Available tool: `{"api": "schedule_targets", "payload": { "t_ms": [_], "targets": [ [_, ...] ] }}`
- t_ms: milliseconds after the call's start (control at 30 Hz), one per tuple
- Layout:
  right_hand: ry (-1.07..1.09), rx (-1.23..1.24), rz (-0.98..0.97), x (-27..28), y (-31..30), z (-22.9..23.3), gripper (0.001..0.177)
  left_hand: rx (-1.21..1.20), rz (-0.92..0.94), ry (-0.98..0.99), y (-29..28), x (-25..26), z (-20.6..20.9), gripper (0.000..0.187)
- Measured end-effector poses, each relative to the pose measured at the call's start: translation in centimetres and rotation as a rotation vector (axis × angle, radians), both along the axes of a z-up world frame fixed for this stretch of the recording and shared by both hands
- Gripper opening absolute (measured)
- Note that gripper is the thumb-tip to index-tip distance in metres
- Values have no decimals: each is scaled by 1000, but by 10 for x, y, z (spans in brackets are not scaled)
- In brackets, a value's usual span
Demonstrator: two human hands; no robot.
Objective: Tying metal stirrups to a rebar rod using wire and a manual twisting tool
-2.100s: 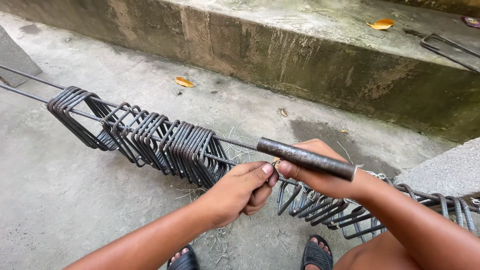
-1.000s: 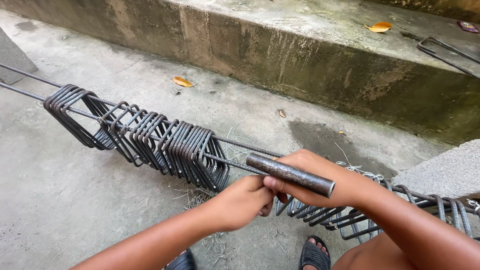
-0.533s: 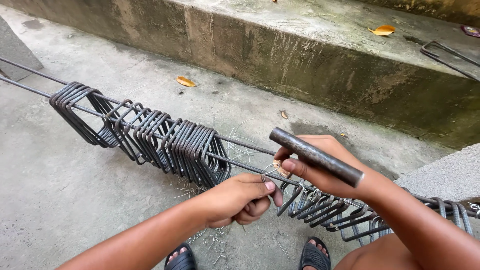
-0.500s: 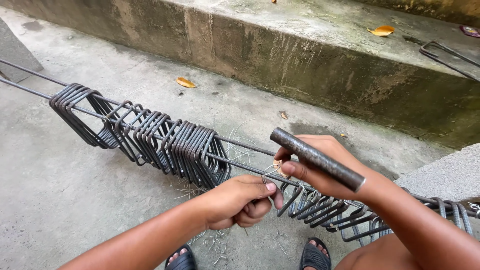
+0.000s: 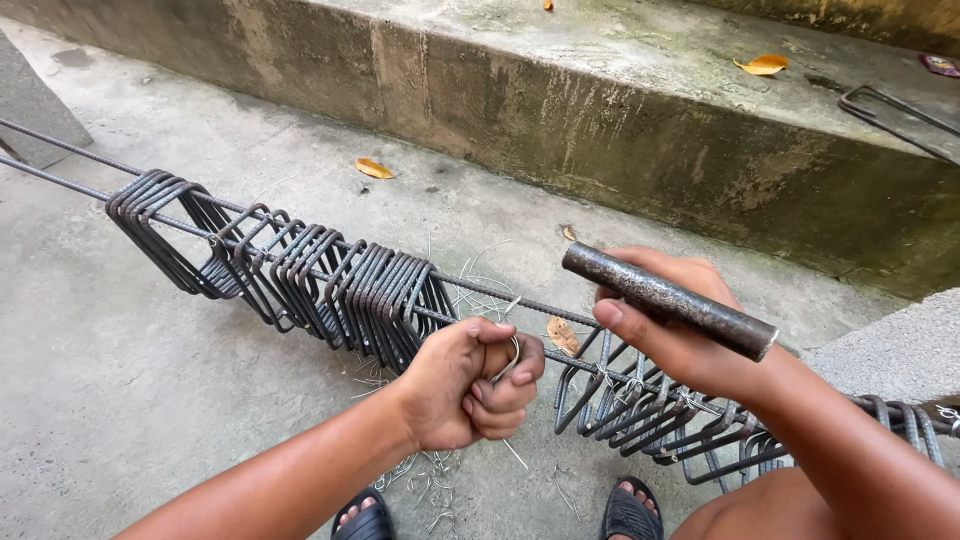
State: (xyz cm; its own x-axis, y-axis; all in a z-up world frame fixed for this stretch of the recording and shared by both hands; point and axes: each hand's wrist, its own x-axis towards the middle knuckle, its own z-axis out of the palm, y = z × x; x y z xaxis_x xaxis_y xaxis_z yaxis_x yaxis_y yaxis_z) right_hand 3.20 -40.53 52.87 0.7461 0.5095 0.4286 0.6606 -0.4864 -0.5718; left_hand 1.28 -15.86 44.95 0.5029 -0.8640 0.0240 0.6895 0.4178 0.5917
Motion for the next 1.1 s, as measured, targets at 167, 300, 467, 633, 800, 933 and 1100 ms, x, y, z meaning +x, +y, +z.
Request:
{"api": "schedule_targets", "payload": {
  "t_ms": [167, 300, 467, 633, 800, 933, 1100],
  "targets": [
    [-10, 110, 177, -5, 22, -3, 32, 16, -73, -63, -18, -12, 1, 39],
    [184, 171, 184, -19, 38, 3, 25, -28, -151, 11, -29, -22, 19, 37],
    [234, 305, 172, -7, 37, -10, 25, 24, 87, -117, -42, -25, 23, 32],
    [286, 417, 279, 0, 38, -18, 29, 225, 299, -381, -44, -30, 24, 31],
    [401, 330, 82, 2, 41, -17, 43, 623, 517, -817, -46, -37, 33, 32],
    [590, 440, 103, -1, 41, -18, 36, 838, 509, -1120, -35, -33, 45, 29],
    [752, 446, 169, 14, 31, -42, 31, 1219, 441, -1748, -26, -20, 27, 40]
  ]
}}
